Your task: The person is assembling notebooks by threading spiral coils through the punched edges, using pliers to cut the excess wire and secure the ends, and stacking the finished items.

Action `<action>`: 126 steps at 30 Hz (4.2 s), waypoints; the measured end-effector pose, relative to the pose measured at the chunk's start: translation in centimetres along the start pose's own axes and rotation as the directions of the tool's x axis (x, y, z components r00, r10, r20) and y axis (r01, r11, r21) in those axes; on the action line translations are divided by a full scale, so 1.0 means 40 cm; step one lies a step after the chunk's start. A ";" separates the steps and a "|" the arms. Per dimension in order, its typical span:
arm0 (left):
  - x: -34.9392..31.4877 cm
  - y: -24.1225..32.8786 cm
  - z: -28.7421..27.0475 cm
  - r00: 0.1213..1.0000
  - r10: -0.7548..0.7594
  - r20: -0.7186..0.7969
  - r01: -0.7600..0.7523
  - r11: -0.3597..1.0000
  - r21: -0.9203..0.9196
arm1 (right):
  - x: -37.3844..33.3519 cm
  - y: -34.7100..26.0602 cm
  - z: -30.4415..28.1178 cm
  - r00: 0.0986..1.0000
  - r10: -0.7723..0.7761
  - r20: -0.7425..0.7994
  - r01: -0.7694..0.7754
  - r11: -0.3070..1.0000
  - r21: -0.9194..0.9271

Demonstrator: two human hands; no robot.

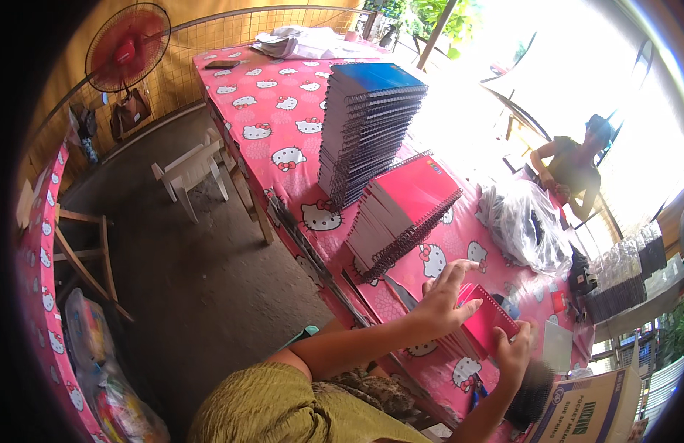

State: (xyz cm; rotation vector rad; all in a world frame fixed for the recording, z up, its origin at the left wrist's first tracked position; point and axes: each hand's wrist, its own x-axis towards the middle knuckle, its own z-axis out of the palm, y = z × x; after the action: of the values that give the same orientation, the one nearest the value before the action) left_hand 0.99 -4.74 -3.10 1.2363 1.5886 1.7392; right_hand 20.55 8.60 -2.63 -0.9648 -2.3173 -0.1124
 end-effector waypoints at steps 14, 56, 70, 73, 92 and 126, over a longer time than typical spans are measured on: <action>0.009 0.004 0.067 0.958 0.282 -0.048 -0.237 0.876 0.419 | -0.062 -0.060 0.054 0.943 0.313 0.117 -0.245 0.408 0.880; 0.025 0.021 0.177 0.868 0.496 0.016 -0.459 0.790 0.407 | -0.154 0.458 -0.002 0.845 0.524 0.108 -0.461 0.816 -0.348; 0.035 0.028 0.148 0.888 0.451 0.088 -0.454 0.832 0.319 | -0.079 0.127 -0.142 0.970 0.238 0.054 -0.235 0.857 0.459; 0.036 0.030 0.148 0.891 0.445 0.093 -0.449 0.830 0.331 | -0.045 -0.023 -0.145 0.965 0.250 0.080 -0.235 0.686 0.689; 0.045 0.031 0.138 0.897 0.431 0.097 -0.439 0.844 0.308 | -0.019 0.001 -0.104 0.922 0.283 0.264 -0.380 0.536 0.754; 0.065 0.061 0.135 0.887 0.435 0.151 -0.458 0.798 0.391 | 0.011 -0.042 -0.166 0.997 0.040 0.072 -0.068 0.889 0.452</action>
State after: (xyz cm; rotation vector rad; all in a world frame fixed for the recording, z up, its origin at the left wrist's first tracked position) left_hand 4.87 -0.28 -0.45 1.9916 1.8022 1.6458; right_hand 22.58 5.67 3.24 -0.7947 -2.2192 0.4719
